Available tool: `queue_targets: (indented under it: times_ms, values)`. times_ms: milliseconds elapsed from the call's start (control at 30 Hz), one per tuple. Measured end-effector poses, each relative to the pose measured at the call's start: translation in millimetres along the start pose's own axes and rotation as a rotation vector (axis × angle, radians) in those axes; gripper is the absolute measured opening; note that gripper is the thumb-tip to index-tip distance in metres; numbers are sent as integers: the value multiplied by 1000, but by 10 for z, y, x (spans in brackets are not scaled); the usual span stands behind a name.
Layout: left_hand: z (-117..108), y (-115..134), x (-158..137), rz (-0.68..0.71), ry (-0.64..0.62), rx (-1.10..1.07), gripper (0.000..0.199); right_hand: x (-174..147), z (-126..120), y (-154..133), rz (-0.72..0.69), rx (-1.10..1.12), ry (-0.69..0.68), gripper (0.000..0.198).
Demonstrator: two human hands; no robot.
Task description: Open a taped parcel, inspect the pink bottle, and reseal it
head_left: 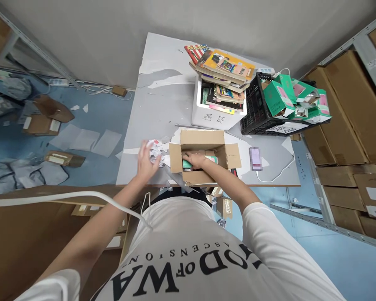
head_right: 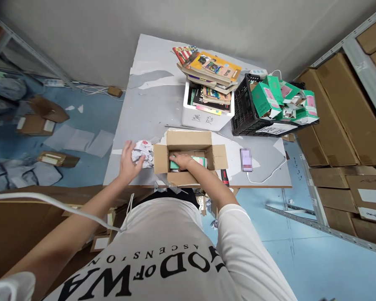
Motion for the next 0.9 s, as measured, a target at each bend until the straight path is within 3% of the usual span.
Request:
queue_targets:
  times_ms: [67, 133, 200, 300, 433, 500, 667, 900]
  values:
    - [-7, 494, -117, 326, -129, 33, 45, 14, -10, 2, 6, -86, -11, 75]
    - [110, 937, -222, 598, -418, 85, 35, 15, -38, 24, 15, -138, -16, 72]
    - [278, 1224, -265, 622, -596, 189, 39, -2, -70, 63, 23, -159, -23, 69]
    - [549, 1398, -279, 508, -710, 358, 53, -38, -93, 126, 44, -160, -63, 68]
    - [744, 1377, -344, 470, -731, 444, 61, -57, -71, 187, 100, -167, -165, 82]
    - [768, 1348, -379, 460, -708, 468, 63, -75, -70, 214, 90, -146, -152, 80]
    - [835, 1316, -419, 432, -649, 518, 57, -279, -119, 330, -40, -57, 59, 72]
    - [972, 1184, -392, 435, -517, 477, 34, -835, -213, 543, -117, 139, 397, 70]
Point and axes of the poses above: each hand's wrist, its own x-axis towards the middle knuckle, its own z-axis out of the palm, y = z × x, the point moved 3 cm from there along x, towards the middle knuckle, and after that the axes turned 9 degrees about -y, right-handed, at the moved point
